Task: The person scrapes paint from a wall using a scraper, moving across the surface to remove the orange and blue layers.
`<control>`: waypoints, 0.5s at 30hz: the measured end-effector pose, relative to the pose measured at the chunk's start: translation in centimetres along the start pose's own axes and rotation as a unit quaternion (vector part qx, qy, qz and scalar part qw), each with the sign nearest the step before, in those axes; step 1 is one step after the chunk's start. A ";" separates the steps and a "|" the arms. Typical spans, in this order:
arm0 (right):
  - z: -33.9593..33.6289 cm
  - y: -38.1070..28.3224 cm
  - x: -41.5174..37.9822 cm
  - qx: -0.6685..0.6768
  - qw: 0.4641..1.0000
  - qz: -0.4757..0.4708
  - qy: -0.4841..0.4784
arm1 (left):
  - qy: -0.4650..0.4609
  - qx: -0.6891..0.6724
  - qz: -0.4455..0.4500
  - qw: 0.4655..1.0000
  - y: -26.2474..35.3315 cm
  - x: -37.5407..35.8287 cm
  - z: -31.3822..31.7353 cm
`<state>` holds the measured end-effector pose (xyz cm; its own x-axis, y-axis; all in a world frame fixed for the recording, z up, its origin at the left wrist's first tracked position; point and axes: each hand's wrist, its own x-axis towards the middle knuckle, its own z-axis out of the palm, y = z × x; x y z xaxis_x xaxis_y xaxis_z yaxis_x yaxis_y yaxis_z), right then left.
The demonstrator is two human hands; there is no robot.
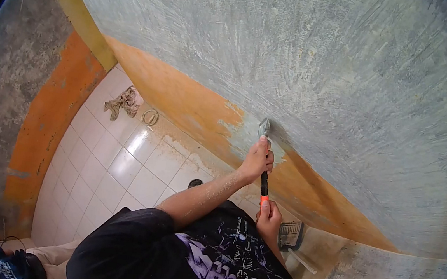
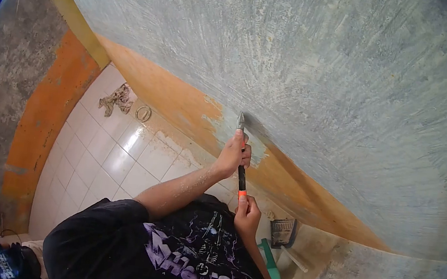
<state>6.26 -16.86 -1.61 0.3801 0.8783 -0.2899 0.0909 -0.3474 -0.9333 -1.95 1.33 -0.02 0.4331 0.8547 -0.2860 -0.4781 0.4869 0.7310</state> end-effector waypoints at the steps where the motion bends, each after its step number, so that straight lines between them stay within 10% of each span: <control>1: 0.1 -0.1 0.1 -0.009 1.000 -0.004 -0.002 | 0.005 0.004 0.002 1.000 0.3 0.0 0.0; 15: 3.6 -1.8 2.9 -0.035 0.999 -0.024 -0.021 | 0.040 -0.032 0.031 0.998 3.5 1.5 -3.8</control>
<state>3.84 -12.54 -1.53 0.3353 0.9067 -0.2559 0.1729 -0.3262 -0.9294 -5.88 5.01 -0.27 0.3392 0.8941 -0.2924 -0.5506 0.4408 0.7089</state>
